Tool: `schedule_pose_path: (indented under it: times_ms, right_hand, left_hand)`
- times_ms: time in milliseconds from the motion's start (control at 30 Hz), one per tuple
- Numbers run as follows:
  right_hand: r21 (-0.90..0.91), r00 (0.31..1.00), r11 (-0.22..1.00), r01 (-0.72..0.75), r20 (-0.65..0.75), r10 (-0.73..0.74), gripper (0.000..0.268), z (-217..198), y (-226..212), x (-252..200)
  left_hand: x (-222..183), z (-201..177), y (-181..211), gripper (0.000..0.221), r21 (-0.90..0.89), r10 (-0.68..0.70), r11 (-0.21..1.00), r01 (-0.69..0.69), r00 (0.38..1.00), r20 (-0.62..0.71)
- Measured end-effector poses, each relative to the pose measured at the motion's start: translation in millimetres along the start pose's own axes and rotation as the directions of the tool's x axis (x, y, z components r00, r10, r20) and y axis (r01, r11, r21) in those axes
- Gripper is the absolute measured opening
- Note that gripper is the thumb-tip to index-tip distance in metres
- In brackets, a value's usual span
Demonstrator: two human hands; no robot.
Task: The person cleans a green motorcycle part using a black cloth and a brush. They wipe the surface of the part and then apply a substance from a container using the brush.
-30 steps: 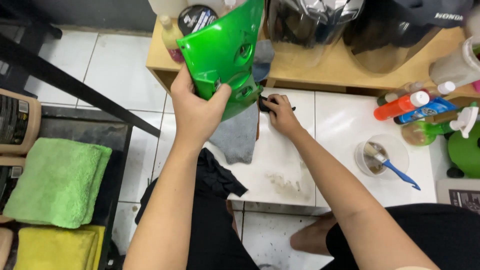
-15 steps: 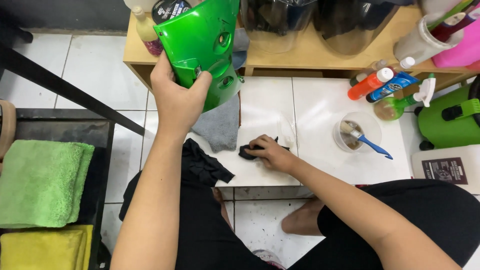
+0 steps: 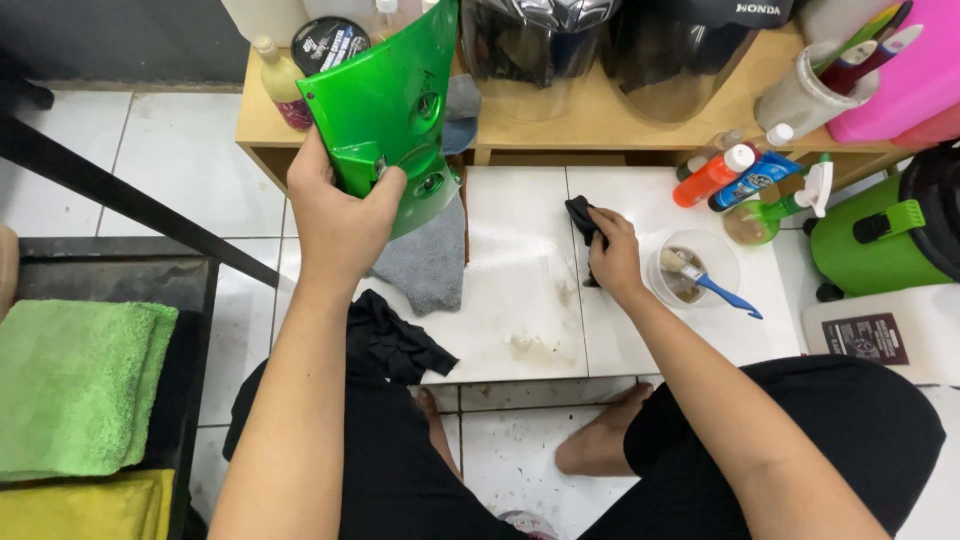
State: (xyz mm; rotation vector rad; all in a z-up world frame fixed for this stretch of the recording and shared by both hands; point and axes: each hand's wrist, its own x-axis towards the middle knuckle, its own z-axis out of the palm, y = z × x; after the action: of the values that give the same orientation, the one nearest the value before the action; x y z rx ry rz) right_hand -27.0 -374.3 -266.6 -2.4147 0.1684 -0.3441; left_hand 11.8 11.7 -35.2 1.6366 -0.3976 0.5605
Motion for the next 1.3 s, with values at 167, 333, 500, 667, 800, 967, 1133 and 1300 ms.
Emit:
schedule_pose_path:
  times_ms: [167,333,500,667,800,967,1133,1300]
  right_hand:
    - [0.045,0.997,0.999,0.018,0.073,-0.022,0.046,11,-35,-18]
    - [0.134,0.973,0.972,0.193,0.102,-0.207,0.040,20,-49,-42]
    - [0.250,0.940,0.933,0.258,0.157,-0.302,0.037,24,-60,-69]
    - [0.298,0.960,0.937,0.182,0.155,-0.235,0.034,21,-85,-115]
    - [0.363,0.987,0.928,-0.088,0.157,0.032,0.034,-6,-105,-124]
    - [0.159,0.919,0.906,-0.393,0.104,0.381,0.031,-36,-44,-128]
    - [-0.256,0.874,0.870,-0.421,0.141,0.465,0.019,-39,-39,-140]
    - [-0.182,0.821,0.897,-0.403,0.360,0.443,0.022,-24,-91,-147]
  left_hand:
    - [5,6,-6,0.043,-0.005,-0.001,1.000,0.001,1.000,-0.001]
    - [6,16,3,0.041,-0.019,0.013,1.000,-0.013,1.000,0.026]
    - [5,18,-4,0.041,-0.020,0.002,1.000,-0.002,1.000,0.031]
    - [4,20,3,0.038,0.003,-0.007,1.000,0.007,1.000,0.018]
    - [-2,20,4,0.038,0.009,-0.026,1.000,0.025,0.999,0.020]
    - [-6,14,18,0.039,0.001,-0.027,1.000,0.027,0.999,0.035]
    - [-6,10,22,0.040,-0.011,-0.015,1.000,0.015,1.000,0.020]
    - [-8,9,23,0.041,-0.029,-0.004,1.000,0.005,1.000,0.014]
